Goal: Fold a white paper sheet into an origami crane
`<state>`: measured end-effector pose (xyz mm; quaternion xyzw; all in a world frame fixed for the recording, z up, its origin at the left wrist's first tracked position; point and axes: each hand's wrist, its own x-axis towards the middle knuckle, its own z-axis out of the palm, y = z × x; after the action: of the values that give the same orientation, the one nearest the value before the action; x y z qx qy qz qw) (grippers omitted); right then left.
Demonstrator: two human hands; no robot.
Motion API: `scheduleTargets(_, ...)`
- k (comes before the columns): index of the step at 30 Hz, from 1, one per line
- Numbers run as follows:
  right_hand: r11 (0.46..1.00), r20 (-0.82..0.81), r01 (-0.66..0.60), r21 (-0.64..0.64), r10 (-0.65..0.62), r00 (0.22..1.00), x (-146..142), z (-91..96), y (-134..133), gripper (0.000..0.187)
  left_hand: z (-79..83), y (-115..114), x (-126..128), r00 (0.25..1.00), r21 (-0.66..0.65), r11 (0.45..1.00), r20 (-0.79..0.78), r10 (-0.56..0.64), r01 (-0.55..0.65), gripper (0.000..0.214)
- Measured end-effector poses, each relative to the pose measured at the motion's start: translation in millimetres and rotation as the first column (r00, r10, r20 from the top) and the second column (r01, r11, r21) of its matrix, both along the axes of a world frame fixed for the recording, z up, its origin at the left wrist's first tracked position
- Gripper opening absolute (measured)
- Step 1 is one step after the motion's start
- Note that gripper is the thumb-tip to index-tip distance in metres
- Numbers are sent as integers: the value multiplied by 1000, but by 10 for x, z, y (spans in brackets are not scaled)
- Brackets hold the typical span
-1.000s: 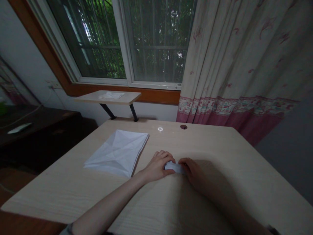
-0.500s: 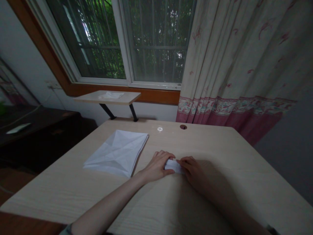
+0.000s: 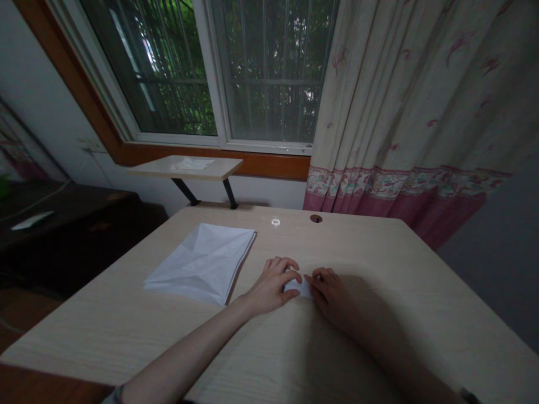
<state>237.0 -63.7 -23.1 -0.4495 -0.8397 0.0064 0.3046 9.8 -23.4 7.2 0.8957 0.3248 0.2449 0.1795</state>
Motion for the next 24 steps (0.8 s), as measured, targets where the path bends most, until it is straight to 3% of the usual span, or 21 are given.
scheduleTargets(5,1000,20,-16,-3,16,1000,31,2,5,31,24,-11,3,1000,11,1000,2,1,-1,25)
scheduleTargets(13,986,-16,-56,-156,54,998,22,132,-15,26,24,-8,11,999,29,999,17,39,-39,21)
scheduleTargets(18,984,9,12,-180,-11,1000,42,75,-16,24,-28,29,9,998,26,999,56,-23,22,23)
scheduleTargets(24,993,124,14,-120,1,992,72,23,3,25,-135,73,13,979,-20,994,174,-103,109,25)
